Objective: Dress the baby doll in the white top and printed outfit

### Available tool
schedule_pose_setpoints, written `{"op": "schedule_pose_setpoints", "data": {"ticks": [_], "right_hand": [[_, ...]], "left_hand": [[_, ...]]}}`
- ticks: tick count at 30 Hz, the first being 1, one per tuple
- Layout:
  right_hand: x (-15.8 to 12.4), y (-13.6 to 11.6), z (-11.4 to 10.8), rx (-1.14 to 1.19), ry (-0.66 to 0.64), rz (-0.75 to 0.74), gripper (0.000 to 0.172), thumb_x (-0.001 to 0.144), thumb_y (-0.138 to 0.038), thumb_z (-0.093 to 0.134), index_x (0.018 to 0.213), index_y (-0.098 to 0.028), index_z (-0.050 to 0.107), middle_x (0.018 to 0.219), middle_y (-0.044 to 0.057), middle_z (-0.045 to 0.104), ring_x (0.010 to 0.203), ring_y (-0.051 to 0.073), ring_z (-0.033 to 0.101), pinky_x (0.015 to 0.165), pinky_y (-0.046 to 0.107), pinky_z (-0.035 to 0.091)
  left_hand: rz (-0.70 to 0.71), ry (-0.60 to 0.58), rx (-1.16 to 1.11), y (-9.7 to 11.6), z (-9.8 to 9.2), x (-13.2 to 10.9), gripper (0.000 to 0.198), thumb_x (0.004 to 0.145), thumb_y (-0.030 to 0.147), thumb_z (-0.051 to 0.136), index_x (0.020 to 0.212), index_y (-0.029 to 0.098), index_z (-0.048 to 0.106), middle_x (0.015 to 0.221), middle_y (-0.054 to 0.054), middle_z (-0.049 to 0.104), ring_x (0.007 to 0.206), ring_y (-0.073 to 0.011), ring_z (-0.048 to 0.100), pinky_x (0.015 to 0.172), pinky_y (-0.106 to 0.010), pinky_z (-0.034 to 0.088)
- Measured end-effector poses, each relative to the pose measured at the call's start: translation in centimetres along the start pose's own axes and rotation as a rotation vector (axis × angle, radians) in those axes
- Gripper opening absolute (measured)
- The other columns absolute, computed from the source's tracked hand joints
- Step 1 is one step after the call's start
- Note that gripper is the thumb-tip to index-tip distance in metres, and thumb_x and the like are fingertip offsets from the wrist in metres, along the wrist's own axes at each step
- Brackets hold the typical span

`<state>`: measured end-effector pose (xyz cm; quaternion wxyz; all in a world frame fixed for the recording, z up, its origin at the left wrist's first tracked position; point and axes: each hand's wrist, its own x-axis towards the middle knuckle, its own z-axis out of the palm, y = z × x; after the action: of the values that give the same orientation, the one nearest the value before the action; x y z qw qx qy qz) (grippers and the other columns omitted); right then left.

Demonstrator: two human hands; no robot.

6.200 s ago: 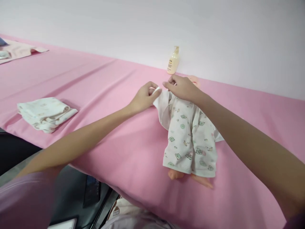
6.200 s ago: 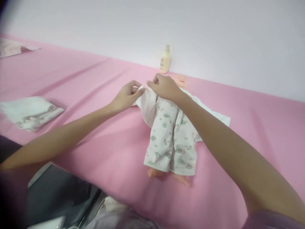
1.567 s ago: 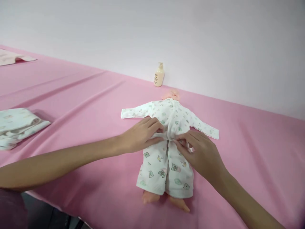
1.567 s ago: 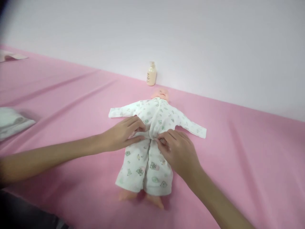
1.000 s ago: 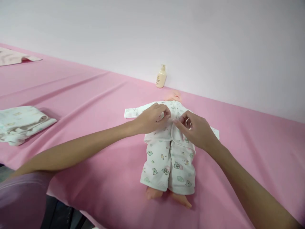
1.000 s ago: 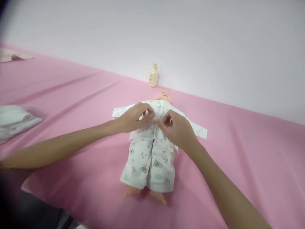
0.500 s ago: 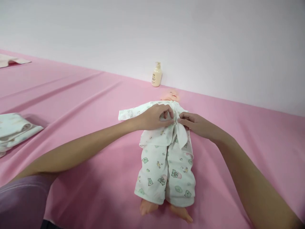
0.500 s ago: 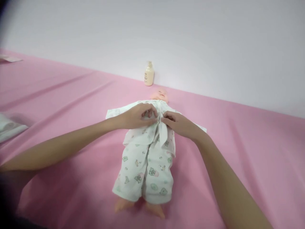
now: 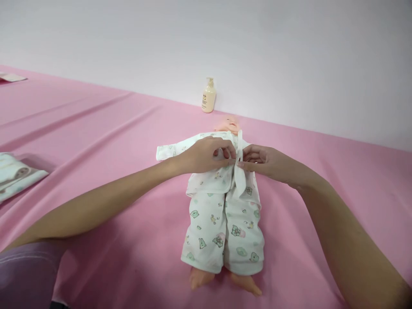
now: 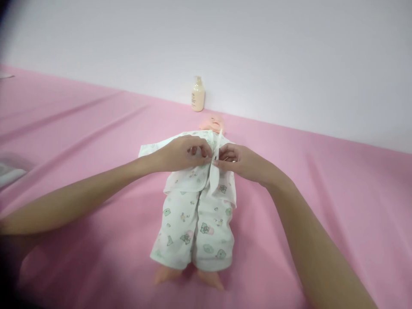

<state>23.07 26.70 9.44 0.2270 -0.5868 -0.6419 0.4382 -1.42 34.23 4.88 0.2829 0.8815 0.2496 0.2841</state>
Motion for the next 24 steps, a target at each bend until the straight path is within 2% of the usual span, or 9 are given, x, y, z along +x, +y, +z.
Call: {"op": "schedule_pose_setpoints", "data": {"ticks": [4,8,15,20,24], "right_hand": [[-0.2,-0.2,0.1,-0.047,0.022,0.0,0.044,0.082,-0.048,0.094,0.116,-0.026,0.076,0.128,0.008,0.079,0.118,0.03,0.074,0.106,0.046,0.057],[0.0,0.2,0.2,-0.064,0.061,0.006,0.049,0.079,-0.044,0.097,0.12,-0.027,0.075,0.122,0.009,0.081,0.114,0.031,0.076,0.099,0.046,0.059],[0.0,0.1,0.2,-0.005,0.043,0.018,0.053,0.078,-0.045,0.098,0.122,-0.027,0.074,0.122,0.01,0.082,0.112,0.031,0.078,0.095,0.044,0.061],[-0.3,0.4,-0.2,0.004,0.021,-0.053,0.034,0.094,-0.045,0.083,0.123,-0.027,0.078,0.112,0.007,0.083,0.107,0.026,0.079,0.102,0.046,0.061],[0.0,0.9,0.4,-0.052,0.129,-0.157,0.028,0.089,-0.043,0.087,0.111,-0.027,0.084,0.114,0.006,0.082,0.103,0.026,0.079,0.095,0.043,0.063]], "left_hand": [[0.015,-0.028,-0.057,-0.3,-0.1,0.1,0.011,0.1,0.031,0.074,0.107,0.023,0.076,0.101,-0.003,0.075,0.087,-0.0154,0.063,0.077,-0.03,0.05],[-0.04,-0.075,-0.181,-0.4,-0.5,0.2,0.018,0.103,0.039,0.073,0.109,0.023,0.074,0.099,-0.002,0.071,0.078,-0.0139,0.056,0.072,-0.03,0.048],[-0.058,-0.035,-0.228,0.3,0.1,0.0,0.013,0.1,0.034,0.075,0.106,0.022,0.074,0.103,-0.003,0.072,0.085,-0.0147,0.06,0.077,-0.03,0.047],[-0.091,-0.001,-0.238,0.1,0.5,-0.1,0.014,0.099,0.035,0.077,0.105,0.023,0.078,0.101,-0.003,0.074,0.081,-0.0142,0.056,0.075,-0.03,0.046],[-0.127,0.026,-0.247,-0.2,0.6,-0.2,0.016,0.098,0.038,0.08,0.103,0.024,0.081,0.096,-0.002,0.072,0.074,-0.0131,0.051,0.07,-0.029,0.043]]}}
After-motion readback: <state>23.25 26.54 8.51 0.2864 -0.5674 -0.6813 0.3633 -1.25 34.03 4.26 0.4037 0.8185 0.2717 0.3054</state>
